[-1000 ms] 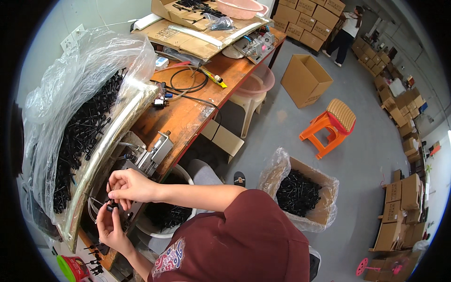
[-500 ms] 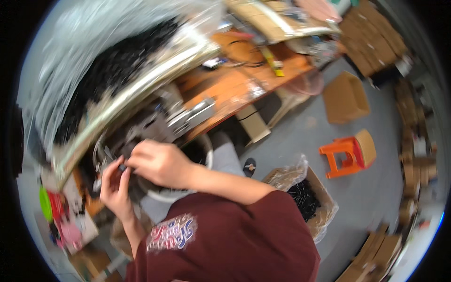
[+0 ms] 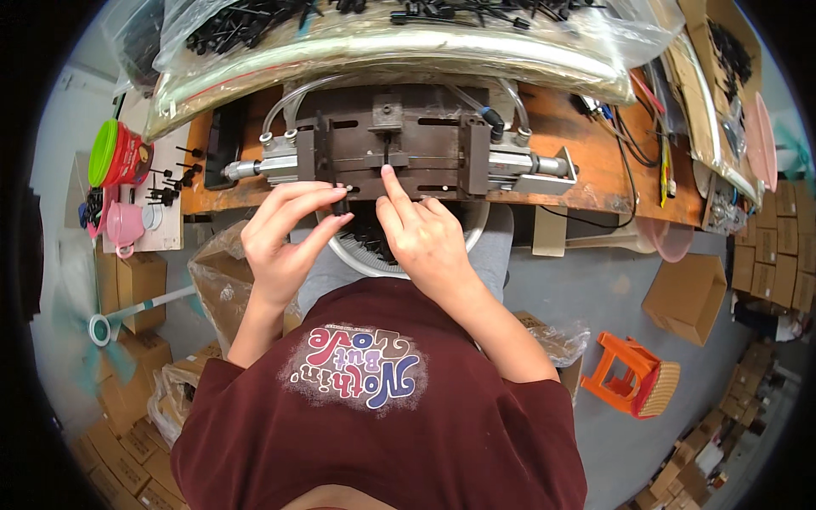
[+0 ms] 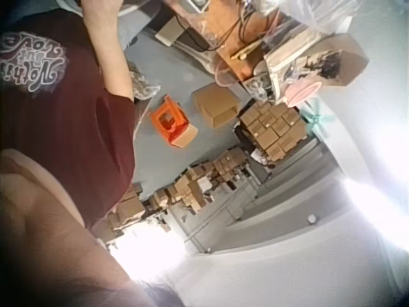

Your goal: Manually assemble small plastic black parts using a tabletop pneumatic press or fixture.

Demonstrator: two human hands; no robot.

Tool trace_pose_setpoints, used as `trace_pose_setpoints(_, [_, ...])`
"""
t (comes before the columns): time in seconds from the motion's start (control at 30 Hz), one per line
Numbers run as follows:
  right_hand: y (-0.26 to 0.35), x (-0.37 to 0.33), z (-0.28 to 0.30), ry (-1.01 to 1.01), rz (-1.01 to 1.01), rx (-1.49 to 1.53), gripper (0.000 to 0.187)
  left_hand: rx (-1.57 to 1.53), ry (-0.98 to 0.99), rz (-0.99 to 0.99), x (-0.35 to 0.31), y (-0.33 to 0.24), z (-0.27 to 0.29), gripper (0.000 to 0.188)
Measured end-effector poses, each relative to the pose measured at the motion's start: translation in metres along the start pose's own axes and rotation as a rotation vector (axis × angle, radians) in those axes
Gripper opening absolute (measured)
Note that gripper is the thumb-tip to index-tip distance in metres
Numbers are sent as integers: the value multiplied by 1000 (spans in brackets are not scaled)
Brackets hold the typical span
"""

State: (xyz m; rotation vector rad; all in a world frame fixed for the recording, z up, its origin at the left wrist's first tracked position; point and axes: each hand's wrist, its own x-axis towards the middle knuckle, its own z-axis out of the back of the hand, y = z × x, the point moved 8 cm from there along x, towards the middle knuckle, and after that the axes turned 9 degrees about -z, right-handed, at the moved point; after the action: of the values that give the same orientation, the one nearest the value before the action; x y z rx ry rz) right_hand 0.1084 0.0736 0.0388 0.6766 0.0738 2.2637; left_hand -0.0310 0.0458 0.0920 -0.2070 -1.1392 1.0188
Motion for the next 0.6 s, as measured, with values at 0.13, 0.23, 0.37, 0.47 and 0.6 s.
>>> trace_pose_setpoints(0.13, [2,13,2,42,7,-86,21,-6,1,-9,0,1,-5,28])
trace_pose_setpoints(0.23, [2,17,0,65,15,-99,17,-3,4,-30,-1,3,-6,28])
trace_pose_setpoints(0.37, [-2,15,-2,77,-23,-84,17,4,48,-37,-3,7,-12,27])
trace_pose_setpoints(0.47, [-10,15,7,70,-98,69,19,-38,91,60,-15,13,-26,25])
trace_pose_setpoints(0.6, [-25,9,34,-34,-233,323,22,225,225,-87,-27,12,-53,27])
